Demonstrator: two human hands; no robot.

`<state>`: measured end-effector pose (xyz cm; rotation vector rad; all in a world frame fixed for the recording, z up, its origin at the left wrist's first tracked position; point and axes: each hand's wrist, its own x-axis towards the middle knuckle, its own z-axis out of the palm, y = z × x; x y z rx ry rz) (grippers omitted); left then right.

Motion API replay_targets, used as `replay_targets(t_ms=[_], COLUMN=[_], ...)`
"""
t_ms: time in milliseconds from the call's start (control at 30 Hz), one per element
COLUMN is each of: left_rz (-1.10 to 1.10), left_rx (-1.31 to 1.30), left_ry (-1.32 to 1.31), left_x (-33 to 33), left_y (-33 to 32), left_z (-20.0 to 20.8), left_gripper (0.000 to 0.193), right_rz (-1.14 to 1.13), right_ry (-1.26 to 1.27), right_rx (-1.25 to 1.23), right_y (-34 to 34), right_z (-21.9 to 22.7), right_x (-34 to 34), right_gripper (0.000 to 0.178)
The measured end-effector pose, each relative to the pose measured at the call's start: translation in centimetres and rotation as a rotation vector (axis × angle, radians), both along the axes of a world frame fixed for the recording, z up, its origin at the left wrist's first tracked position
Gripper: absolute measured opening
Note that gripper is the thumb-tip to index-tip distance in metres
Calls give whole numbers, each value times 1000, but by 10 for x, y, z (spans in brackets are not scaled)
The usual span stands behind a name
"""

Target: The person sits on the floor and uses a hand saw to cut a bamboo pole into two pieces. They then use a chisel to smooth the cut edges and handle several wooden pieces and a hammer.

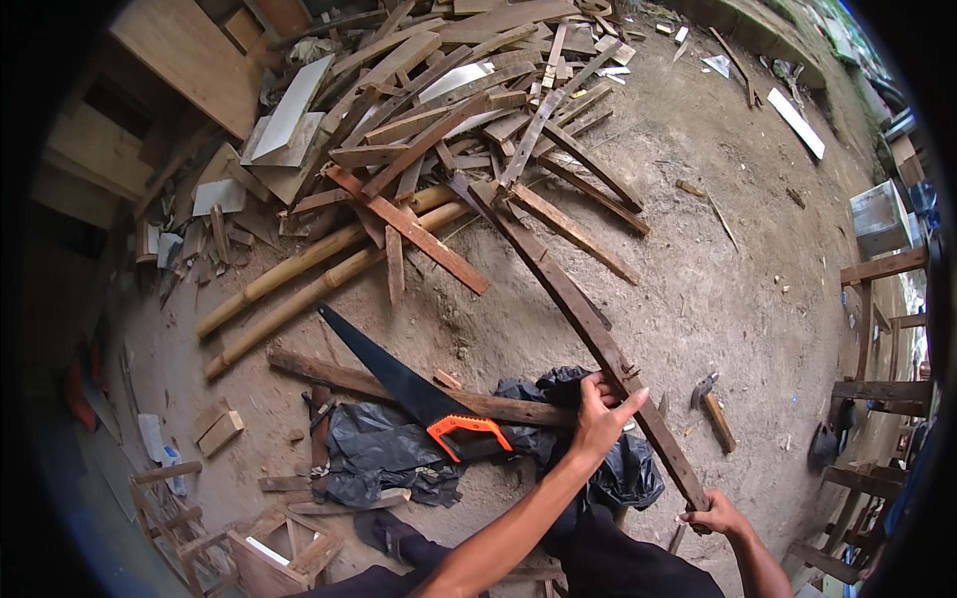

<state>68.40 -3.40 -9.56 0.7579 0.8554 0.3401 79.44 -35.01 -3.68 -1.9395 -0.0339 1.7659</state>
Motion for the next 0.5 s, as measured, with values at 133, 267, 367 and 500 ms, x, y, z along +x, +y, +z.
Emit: replay_targets(t_ms=[133, 267, 367, 500], left_rz=[104, 287, 312, 341], left_rx=[-139, -222, -143, -126], left_ry=[-16, -17, 1, 5], left_x=[-5, -24, -44, -66], left_y=[12, 39, 52, 68], left_z=[10, 19, 27, 40], left_gripper=[63, 33, 31, 38], right_rz=[-23, 20, 183, 319], right_ry=[248, 367, 262, -24], right_rx=[-26, 63, 124, 190], right_y=[7, 46, 51, 89], right_z=[1, 3, -24, -23], right_x=[12, 6, 5, -2], right_gripper=[20, 22, 18, 13])
